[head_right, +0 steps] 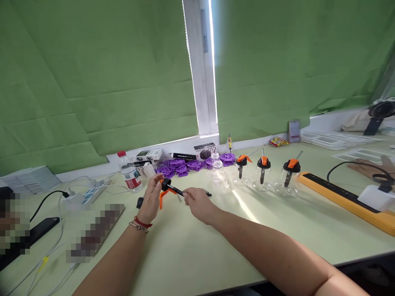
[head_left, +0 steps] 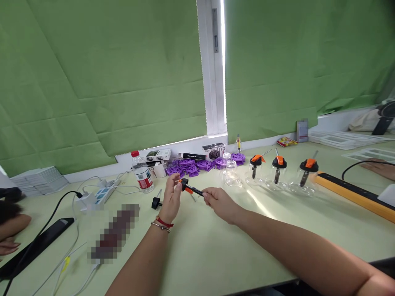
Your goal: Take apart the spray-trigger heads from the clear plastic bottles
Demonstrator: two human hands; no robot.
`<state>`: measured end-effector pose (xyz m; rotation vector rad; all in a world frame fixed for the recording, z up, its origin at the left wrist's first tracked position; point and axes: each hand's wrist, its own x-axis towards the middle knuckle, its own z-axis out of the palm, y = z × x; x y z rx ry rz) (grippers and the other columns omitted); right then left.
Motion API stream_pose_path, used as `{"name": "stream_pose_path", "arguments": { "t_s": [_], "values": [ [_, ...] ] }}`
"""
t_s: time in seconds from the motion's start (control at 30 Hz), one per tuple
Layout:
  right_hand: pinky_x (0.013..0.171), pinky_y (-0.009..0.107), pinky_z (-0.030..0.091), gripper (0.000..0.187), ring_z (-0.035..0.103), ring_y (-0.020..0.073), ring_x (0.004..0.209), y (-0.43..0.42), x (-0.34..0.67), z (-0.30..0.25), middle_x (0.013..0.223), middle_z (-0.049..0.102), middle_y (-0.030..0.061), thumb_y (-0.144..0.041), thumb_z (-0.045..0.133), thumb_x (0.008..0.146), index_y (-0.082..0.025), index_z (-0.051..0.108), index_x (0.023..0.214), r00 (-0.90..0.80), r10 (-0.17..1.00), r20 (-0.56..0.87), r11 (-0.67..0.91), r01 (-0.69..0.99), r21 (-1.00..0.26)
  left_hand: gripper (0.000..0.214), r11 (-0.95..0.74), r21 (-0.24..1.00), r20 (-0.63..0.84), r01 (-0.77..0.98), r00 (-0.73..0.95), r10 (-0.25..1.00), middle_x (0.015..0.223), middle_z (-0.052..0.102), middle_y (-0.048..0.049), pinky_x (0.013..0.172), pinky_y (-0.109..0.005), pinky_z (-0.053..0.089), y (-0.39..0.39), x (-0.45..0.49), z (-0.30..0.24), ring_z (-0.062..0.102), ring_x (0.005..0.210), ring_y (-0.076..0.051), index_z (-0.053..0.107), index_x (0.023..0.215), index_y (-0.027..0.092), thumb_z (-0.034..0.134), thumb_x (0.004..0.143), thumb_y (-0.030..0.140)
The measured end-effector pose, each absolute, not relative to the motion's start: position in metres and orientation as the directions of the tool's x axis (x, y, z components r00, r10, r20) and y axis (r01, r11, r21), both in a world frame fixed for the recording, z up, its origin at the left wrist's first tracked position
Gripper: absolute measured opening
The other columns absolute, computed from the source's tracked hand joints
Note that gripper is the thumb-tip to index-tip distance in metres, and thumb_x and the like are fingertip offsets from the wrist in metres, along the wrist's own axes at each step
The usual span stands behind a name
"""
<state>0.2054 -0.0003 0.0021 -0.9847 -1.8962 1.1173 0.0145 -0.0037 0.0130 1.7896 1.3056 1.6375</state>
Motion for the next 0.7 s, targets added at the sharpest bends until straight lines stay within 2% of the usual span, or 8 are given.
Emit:
{"name": "stream_pose_path", "arguments": {
  "t_s": [0.03,0.1,0.17,0.23,0.33,0.53,0.7],
  "values": [
    [0.049,0.023,0.03,0.027,0.034,0.0103,0.051,-0.004,0.204,0.001,0.061,0.044,-0.0028,-0.036,0.035,0.092,-0.019,0.05,0.077,-0.468,0.871,0.151,0.262,0.181,-0.948,0.035,-0.499,0.78,0.563,0.377,-0.075,0.823,0.113,0.055,-0.0074,0.085,-0.03,0.043,-0.004,0.015,0.013,0.053,0.101,-0.018,0.053,0.114,0.023,0.047,0.087,0.044],
    [0.049,0.023,0.028,0.027,0.031,0.0096,0.051,-0.012,0.201,-0.003,0.06,0.039,-0.0038,-0.038,0.039,0.09,-0.02,0.045,0.071,-0.503,0.854,0.13,0.212,0.11,-0.971,0.031,-0.467,0.793,0.519,0.39,-0.033,0.854,0.096,0.057,-0.0042,0.077,-0.029,0.044,-0.005,0.017,0.013,0.055,0.085,-0.016,0.055,0.107,0.022,0.05,0.085,0.044],
    [0.049,0.023,0.025,0.029,0.028,0.0095,0.052,-0.018,0.199,-0.007,0.059,0.035,-0.0048,-0.04,0.043,0.088,-0.02,0.041,0.067,-0.527,0.835,0.156,0.248,0.108,-0.963,0.029,-0.421,0.805,0.48,0.418,-0.042,0.876,0.081,0.054,-0.0004,0.069,-0.027,0.042,-0.006,0.019,0.013,0.051,0.071,-0.014,0.056,0.101,0.021,0.052,0.083,0.044],
    [0.049,0.024,0.024,0.029,0.027,0.0096,0.052,-0.021,0.197,-0.011,0.058,0.031,-0.0053,-0.04,0.046,0.087,-0.021,0.038,0.066,-0.536,0.826,0.173,0.291,0.143,-0.946,0.029,-0.402,0.793,0.47,0.458,-0.039,0.882,0.074,0.05,0.0014,0.065,-0.026,0.039,-0.007,0.02,0.014,0.048,0.066,-0.014,0.056,0.097,0.021,0.052,0.082,0.045],
    [0.049,0.024,0.024,0.03,0.029,0.0101,0.052,-0.02,0.196,-0.016,0.058,0.031,-0.0051,-0.04,0.043,0.088,-0.021,0.036,0.066,-0.522,0.833,0.185,0.325,0.19,-0.927,0.031,-0.406,0.772,0.456,0.489,0.018,0.89,0.073,0.05,0.0014,0.064,-0.026,0.039,-0.007,0.019,0.016,0.047,0.066,-0.014,0.056,0.096,0.02,0.057,0.078,0.044],
    [0.049,0.025,0.025,0.026,0.03,0.0104,0.052,-0.018,0.192,-0.026,0.058,0.034,-0.0044,-0.038,0.041,0.088,-0.021,0.04,0.069,-0.485,0.857,0.173,0.29,0.177,-0.94,0.059,-0.382,0.76,0.384,0.526,0.11,0.917,0.074,0.05,0.0029,0.055,-0.024,0.038,-0.001,0.021,0.008,0.044,0.06,-0.011,0.052,0.096,0.019,0.082,0.049,0.04],
    [0.048,0.023,0.022,0.024,0.026,0.0092,0.051,-0.017,0.191,-0.035,0.057,0.029,-0.005,-0.031,0.044,0.084,-0.021,0.035,0.064,-0.469,0.871,0.146,0.244,0.155,-0.957,0.064,-0.386,0.696,0.347,0.605,0.187,0.919,0.072,0.053,0.0026,0.053,-0.024,0.035,0.002,0.024,0.003,0.042,0.056,-0.011,0.054,0.095,0.018,0.084,0.044,0.043]
  ]
}}
